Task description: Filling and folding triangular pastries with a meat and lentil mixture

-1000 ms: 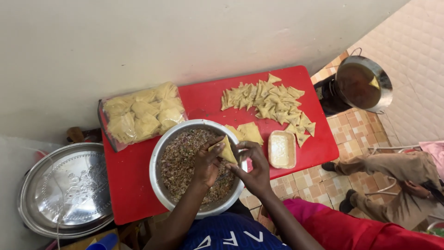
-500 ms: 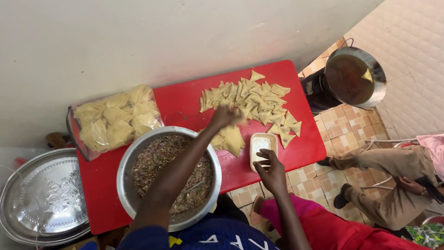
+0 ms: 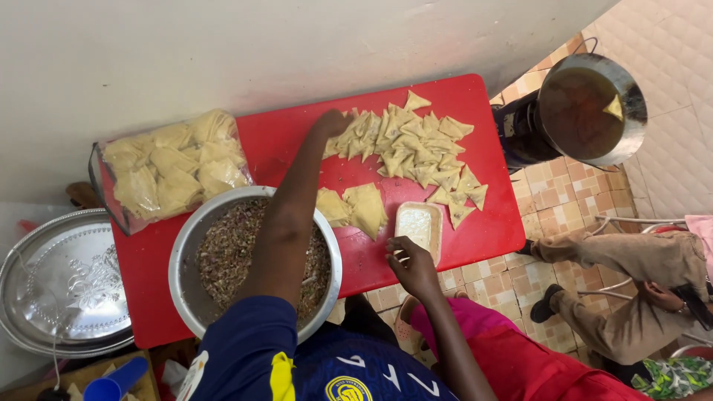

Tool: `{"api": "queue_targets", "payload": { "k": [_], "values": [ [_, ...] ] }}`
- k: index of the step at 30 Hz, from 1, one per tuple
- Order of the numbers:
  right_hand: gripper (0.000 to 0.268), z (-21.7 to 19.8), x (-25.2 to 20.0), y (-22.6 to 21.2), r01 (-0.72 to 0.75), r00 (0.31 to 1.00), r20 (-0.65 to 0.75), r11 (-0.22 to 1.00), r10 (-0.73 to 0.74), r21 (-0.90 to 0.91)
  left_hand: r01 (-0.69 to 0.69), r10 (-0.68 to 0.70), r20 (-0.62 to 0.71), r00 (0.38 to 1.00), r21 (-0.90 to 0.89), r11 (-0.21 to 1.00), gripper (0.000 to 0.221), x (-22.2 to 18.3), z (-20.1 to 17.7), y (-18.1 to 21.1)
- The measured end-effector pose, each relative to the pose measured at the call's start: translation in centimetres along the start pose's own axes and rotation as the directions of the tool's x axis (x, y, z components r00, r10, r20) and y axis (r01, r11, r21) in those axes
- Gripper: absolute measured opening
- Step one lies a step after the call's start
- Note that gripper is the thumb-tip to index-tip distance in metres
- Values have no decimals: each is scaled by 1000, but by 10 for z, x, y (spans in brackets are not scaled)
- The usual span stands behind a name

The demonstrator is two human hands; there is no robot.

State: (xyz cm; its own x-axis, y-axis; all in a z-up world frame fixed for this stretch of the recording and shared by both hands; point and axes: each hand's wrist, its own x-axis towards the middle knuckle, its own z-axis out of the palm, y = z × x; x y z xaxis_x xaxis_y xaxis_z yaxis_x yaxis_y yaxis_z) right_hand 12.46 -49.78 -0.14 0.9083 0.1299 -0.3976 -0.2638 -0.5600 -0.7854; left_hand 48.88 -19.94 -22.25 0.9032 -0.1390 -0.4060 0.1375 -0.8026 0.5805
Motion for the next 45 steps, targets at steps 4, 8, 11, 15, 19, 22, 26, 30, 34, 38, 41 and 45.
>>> {"api": "queue_targets", "payload": {
  "k": [4,8,11,15,19,22,26,30,34,38,41,45],
  "values": [
    [32,43,38,42,114,991,-41,966,-127,-231,-39,39,-3,999,13,999,86,-15,-5,-15],
    [33,95,76,80,296,912,-57,750,-405,-591,-130,48,-295,954,-266,955,56,-129,-36,26],
    [36,116,95,98,339,853,25,515,-522,-787,-341,159,-458,874,-349,873,39,-240,-60,60],
    [43,120,90,91,293,886,84,411,-456,-863,-319,38,-397,917,-674,667,37,-358,-55,48],
    [43,125,97,100,261,854,64,319,-517,-911,-159,-106,-284,953,-764,626,34,-453,-57,38],
    [44,122,111,109,300,799,51,323,-600,-897,-89,-159,-241,957,-770,631,33,-485,-49,21],
    [38,104,120,81,231,804,-171,564,-569,-793,-49,-133,-152,979,-818,573,26,-504,-36,13],
    [33,71,123,-2,186,560,-353,529,-750,-828,-18,3,-19,1000,-916,401,33,-507,-50,42],
    [33,71,68,-84,355,486,-340,537,-805,-765,34,148,64,987,-980,197,63,-478,-40,45],
    [18,86,2,-140,453,842,-295,889,-452,-67,62,149,41,988,-989,-134,90,-460,-29,32],
    [28,91,-16,-155,249,952,-272,875,-142,416,12,176,-12,984,-991,-133,71,-461,-29,21],
    [46,121,-10,-122,126,992,-101,763,-79,635,-87,201,-70,977,-993,74,70,-460,-9,2]
  ]
}}
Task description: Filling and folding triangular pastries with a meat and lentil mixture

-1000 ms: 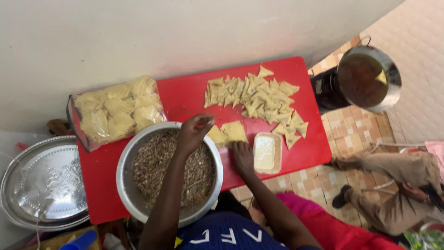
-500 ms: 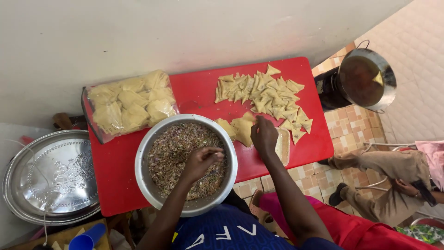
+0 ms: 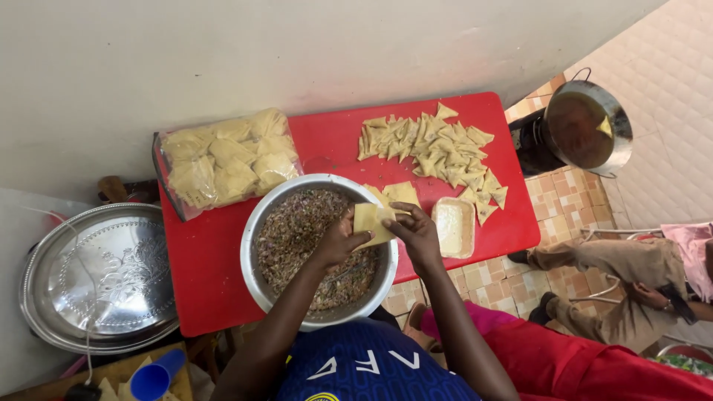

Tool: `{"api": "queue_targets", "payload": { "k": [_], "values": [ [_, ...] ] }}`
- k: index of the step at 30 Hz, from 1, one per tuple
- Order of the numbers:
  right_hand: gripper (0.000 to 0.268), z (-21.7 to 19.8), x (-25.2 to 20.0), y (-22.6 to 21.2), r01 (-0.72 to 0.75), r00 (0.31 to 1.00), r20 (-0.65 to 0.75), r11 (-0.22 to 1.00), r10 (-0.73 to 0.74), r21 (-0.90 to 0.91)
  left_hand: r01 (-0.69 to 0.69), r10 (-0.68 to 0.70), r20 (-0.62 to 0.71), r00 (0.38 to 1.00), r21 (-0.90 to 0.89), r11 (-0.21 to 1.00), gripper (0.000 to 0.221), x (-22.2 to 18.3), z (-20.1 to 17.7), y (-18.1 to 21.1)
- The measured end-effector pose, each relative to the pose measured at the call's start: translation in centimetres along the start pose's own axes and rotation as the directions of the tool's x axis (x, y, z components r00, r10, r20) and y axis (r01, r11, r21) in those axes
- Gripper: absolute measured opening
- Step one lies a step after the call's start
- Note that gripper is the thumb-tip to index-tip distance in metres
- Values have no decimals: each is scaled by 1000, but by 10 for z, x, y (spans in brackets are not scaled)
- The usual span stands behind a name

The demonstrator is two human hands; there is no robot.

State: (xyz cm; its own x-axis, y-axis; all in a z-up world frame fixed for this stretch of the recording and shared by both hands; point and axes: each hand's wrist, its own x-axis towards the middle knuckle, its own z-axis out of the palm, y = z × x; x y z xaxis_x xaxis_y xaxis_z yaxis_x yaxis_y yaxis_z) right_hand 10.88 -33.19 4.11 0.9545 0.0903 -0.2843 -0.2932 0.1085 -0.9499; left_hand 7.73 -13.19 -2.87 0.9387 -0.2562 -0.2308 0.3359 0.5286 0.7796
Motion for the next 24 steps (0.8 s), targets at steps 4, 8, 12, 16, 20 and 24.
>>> {"api": "queue_targets", "payload": {
  "k": [4,8,12,16,20,24],
  "values": [
    [45,25,-2,-5,19,1000,4,998,-19,-63,-4,11,-85,996,86,996,74,-12,-31,13],
    [42,52,-20,-30,202,977,116,952,-180,-228,-16,-4,-238,971,-82,996,69,-43,-15,28],
    [38,71,-21,-44,377,926,140,866,-350,-327,-32,34,-392,920,12,999,52,-66,-15,34],
    [42,87,-26,-45,369,908,294,903,-299,-219,-202,423,-407,810,483,852,29,-80,-10,63],
    [38,95,-16,-35,461,863,351,851,-364,-249,-307,478,-16,878,748,588,83,-104,-7,88],
    [32,112,-10,-42,491,841,381,837,-384,-241,-309,278,155,948,233,922,96,-121,-20,81]
  ]
}}
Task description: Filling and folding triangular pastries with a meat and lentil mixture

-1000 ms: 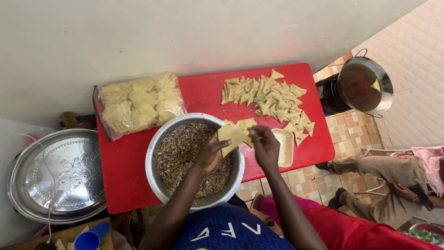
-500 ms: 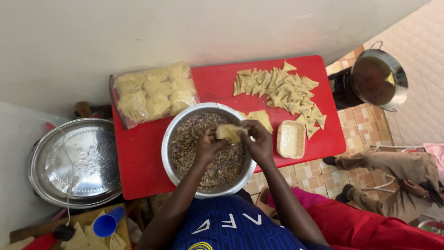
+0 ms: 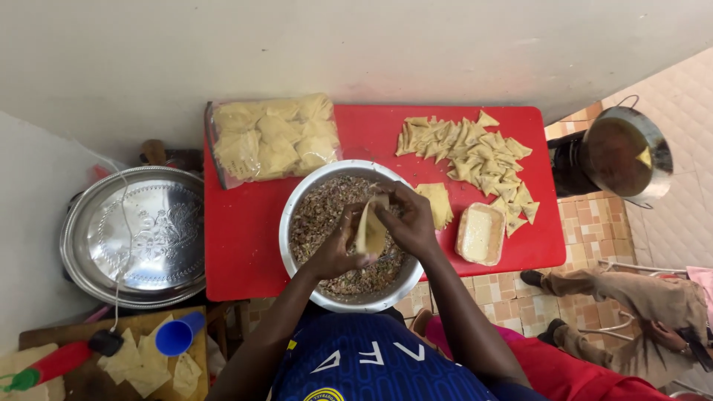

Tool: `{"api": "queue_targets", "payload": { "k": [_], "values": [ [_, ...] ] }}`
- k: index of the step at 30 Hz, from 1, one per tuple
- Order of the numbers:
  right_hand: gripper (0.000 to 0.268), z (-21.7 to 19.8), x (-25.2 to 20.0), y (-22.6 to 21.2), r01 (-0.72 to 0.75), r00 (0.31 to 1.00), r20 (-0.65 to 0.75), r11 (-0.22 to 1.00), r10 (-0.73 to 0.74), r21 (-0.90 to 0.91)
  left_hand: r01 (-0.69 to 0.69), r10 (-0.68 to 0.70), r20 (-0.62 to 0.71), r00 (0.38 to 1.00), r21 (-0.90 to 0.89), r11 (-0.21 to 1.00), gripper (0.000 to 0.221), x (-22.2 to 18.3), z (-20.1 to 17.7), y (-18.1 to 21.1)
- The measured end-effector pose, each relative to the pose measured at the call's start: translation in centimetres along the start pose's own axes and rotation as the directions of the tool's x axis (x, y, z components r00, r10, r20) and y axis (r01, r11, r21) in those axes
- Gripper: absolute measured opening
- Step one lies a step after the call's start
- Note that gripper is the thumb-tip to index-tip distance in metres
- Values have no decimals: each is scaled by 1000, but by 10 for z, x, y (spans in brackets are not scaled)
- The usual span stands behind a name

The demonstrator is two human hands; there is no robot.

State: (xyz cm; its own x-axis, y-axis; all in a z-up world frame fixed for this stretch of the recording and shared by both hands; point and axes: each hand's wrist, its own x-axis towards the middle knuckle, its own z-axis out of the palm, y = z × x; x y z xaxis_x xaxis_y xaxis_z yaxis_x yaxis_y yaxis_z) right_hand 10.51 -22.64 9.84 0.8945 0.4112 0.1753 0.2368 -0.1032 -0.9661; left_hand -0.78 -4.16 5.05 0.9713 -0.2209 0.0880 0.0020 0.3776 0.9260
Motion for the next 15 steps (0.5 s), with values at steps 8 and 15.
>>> {"api": "queue_targets", "payload": {
  "k": [8,15],
  "values": [
    [15,30,-11,59,-67,915,299,830,273,-553,-46,30,-163,986,-91,995,88,-5,-34,-25],
    [23,48,-90,157,492,553,548,285,628,-823,-94,61,-208,976,-150,984,45,-26,-39,-5]
  ]
}}
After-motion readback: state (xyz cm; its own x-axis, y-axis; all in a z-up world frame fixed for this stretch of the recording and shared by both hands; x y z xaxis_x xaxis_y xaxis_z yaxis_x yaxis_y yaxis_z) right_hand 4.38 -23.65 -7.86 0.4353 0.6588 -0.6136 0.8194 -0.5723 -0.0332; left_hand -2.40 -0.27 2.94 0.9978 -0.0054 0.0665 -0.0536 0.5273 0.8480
